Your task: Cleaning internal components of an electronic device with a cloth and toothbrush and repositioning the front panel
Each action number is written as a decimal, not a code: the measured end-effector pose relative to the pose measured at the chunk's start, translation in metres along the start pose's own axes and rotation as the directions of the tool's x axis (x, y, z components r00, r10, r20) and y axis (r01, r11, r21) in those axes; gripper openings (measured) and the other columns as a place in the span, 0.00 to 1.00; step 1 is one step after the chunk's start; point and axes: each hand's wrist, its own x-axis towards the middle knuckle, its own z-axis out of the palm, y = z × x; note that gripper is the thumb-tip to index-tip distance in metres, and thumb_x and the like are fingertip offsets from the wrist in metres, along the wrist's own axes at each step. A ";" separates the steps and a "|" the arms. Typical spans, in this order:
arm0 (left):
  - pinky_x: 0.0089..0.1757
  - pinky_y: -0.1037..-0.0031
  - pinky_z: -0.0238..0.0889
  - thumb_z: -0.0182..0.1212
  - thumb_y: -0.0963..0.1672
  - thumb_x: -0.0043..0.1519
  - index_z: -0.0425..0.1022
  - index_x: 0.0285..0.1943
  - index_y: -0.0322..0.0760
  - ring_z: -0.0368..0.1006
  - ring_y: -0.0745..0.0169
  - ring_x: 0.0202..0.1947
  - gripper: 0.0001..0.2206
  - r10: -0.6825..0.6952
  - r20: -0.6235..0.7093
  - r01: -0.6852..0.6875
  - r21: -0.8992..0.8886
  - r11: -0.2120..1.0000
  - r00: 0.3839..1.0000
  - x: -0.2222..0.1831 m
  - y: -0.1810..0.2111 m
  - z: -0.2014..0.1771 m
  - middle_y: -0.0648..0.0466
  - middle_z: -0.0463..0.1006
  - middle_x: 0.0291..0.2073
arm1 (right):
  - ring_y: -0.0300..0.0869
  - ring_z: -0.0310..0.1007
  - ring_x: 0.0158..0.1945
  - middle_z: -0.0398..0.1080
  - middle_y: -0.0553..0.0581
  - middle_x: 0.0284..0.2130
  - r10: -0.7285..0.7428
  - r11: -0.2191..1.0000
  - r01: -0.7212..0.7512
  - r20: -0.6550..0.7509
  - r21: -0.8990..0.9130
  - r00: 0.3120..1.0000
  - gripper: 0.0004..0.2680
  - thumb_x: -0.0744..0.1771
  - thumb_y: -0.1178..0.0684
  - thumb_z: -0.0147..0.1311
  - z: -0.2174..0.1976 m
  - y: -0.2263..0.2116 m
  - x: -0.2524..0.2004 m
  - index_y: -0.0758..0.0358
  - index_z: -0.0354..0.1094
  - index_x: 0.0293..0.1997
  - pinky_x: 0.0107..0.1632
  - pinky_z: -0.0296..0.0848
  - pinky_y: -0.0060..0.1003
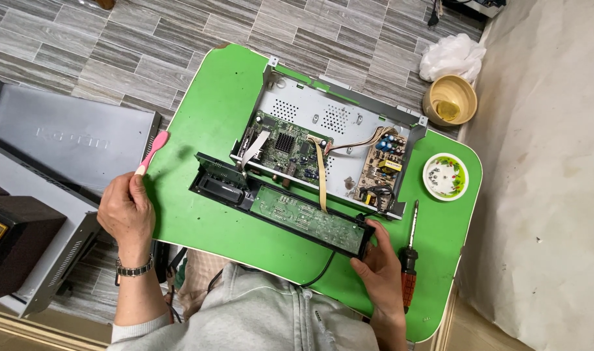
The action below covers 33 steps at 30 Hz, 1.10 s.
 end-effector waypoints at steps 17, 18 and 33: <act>0.31 0.61 0.57 0.49 0.49 0.80 0.77 0.44 0.37 0.72 0.46 0.33 0.16 -0.015 0.001 0.015 0.025 1.000 1.000 0.001 0.001 0.001 0.51 0.78 0.34 | 0.48 0.53 0.70 0.51 0.59 0.68 0.050 0.998 -0.052 -0.030 -0.044 0.998 0.26 0.62 0.59 0.61 0.005 -0.007 0.001 0.66 0.56 0.67 0.69 0.57 0.41; 0.32 0.61 0.57 0.48 0.48 0.80 0.77 0.44 0.37 0.72 0.46 0.33 0.16 -0.013 0.003 0.013 0.023 1.000 1.000 0.001 0.001 0.000 0.51 0.78 0.34 | 0.48 0.52 0.71 0.51 0.59 0.68 0.061 0.997 -0.063 -0.038 -0.050 0.997 0.26 0.61 0.59 0.61 0.005 -0.007 0.001 0.66 0.56 0.67 0.68 0.57 0.41; 0.32 0.60 0.56 0.48 0.48 0.80 0.77 0.44 0.36 0.71 0.45 0.33 0.17 -0.009 0.012 0.009 0.002 1.000 1.000 0.001 0.001 -0.001 0.50 0.77 0.34 | 0.48 0.53 0.70 0.52 0.60 0.68 0.019 0.998 -0.021 -0.025 -0.062 1.000 0.26 0.62 0.57 0.61 0.003 -0.003 0.001 0.68 0.56 0.68 0.68 0.59 0.42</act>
